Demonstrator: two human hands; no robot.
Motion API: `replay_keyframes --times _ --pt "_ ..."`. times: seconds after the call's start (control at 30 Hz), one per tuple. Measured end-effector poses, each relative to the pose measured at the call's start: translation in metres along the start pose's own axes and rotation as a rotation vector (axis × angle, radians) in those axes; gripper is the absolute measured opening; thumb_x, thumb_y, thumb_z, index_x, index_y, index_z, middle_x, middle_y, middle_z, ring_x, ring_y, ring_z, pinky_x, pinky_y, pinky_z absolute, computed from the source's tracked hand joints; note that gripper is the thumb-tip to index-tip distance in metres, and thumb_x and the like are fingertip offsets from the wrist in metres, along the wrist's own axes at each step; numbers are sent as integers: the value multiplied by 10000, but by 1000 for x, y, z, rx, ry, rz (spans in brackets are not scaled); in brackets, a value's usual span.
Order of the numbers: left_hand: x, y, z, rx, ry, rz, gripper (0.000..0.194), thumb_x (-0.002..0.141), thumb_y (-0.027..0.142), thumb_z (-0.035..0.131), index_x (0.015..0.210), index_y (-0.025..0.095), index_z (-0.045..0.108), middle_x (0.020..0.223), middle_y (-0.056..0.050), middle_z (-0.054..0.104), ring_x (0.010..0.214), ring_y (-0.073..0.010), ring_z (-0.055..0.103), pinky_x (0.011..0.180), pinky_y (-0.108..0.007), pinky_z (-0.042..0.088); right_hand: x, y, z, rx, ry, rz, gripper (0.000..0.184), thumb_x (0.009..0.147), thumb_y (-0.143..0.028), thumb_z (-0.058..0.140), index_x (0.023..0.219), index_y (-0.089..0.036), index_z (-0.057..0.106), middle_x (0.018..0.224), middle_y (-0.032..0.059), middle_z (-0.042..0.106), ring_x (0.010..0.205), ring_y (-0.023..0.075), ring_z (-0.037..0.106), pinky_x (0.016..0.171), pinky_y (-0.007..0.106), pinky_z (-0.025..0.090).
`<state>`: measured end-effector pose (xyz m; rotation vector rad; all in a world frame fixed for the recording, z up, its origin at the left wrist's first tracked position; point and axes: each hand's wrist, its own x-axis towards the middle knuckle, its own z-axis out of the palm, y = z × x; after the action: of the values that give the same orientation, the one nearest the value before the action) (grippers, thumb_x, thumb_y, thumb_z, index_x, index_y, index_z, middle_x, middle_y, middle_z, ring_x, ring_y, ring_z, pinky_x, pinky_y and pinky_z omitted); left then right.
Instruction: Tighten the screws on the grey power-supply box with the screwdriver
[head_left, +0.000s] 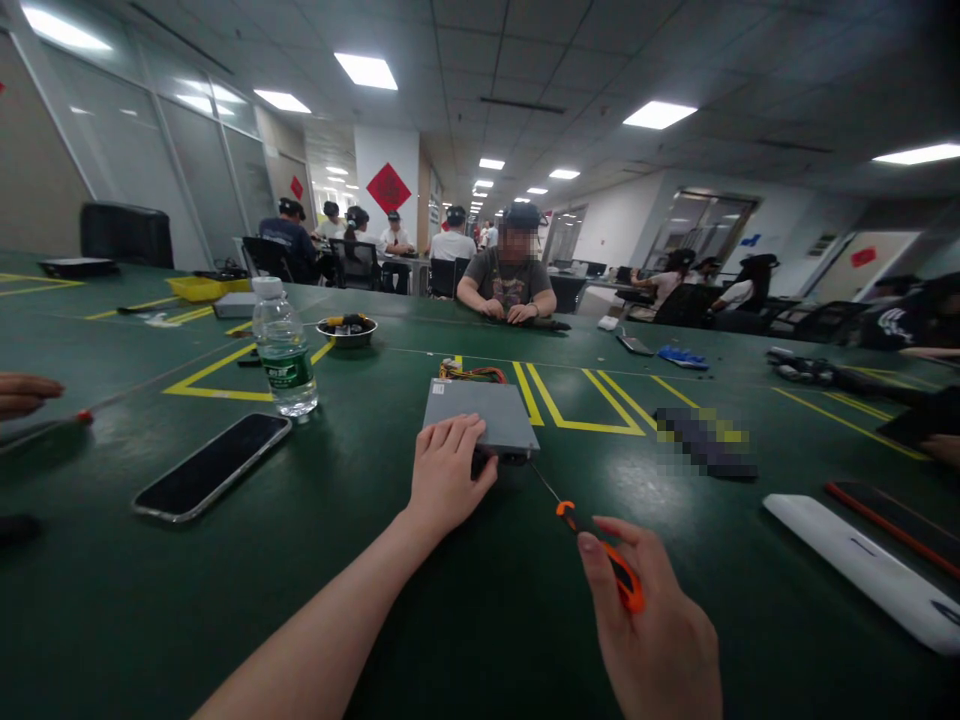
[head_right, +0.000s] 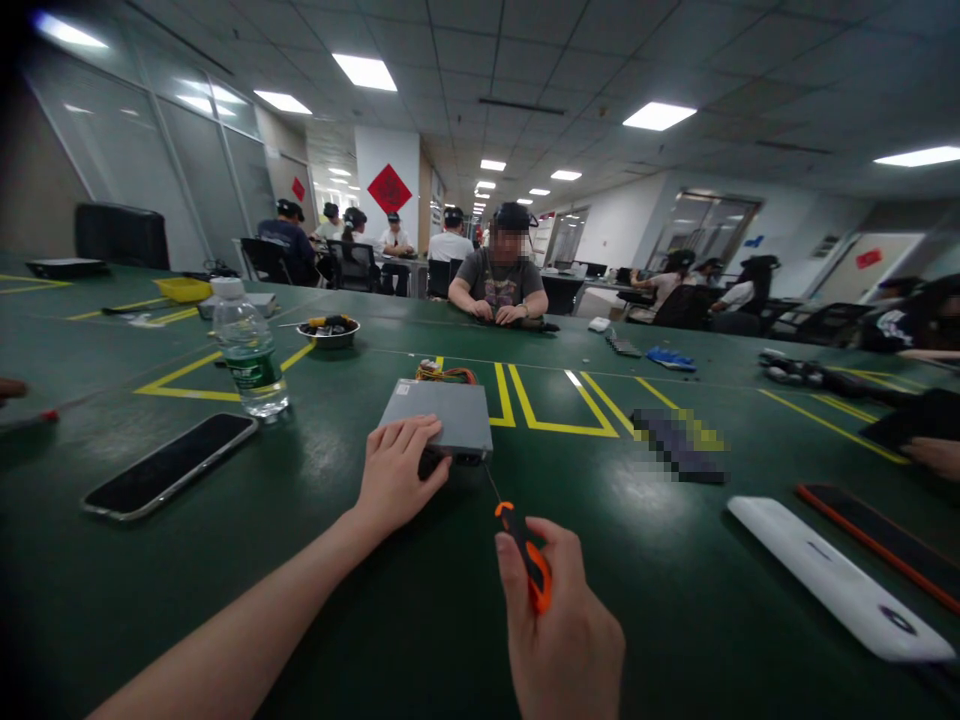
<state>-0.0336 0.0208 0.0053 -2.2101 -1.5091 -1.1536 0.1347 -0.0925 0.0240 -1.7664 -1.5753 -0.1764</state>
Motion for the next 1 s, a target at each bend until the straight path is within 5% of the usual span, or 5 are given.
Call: replay_keyframes --times 0.23,0.43,0.6,0.83,1.0 --pt "0 0 0 7 -5 -8 330 805 324 517 1114 211 523 1200 -46 579 1115 -233 474 931 -407 323 -3 3 0 12 44 -233 363 892 -486 311 911 -229 567 771 20 642 646 147 637 561 256 494" --pt "0 1 -1 17 -19 -6 334 812 327 501 1123 208 518 1201 -50 576 1116 -231 474 928 -405 323 2 7 3 -11 104 -7 509 844 -599 334 1071 -173 495 668 0 617 497 139 602 438 232 444" --pt "0 1 0 22 -16 -14 327 806 324 508 1115 217 524 1202 -51 577 1120 -237 472 928 -418 324 0 5 3 -11 83 -77 401 890 -530 290 928 -201 516 635 3 619 471 137 595 422 227 422" --pt "1 2 1 19 -9 -13 323 805 313 512 1115 221 524 1202 -45 580 1118 -236 478 927 -412 322 -7 1 13 24 189 -288 186 870 -376 439 921 -207 499 802 33 610 695 145 606 635 262 476" --pt "0 1 1 18 -14 -10 330 809 321 506 1120 211 519 1209 -52 574 1120 -234 475 925 -414 321 -5 3 11 77 171 -99 328 857 -519 416 915 -207 499 763 23 618 614 144 609 542 241 456"
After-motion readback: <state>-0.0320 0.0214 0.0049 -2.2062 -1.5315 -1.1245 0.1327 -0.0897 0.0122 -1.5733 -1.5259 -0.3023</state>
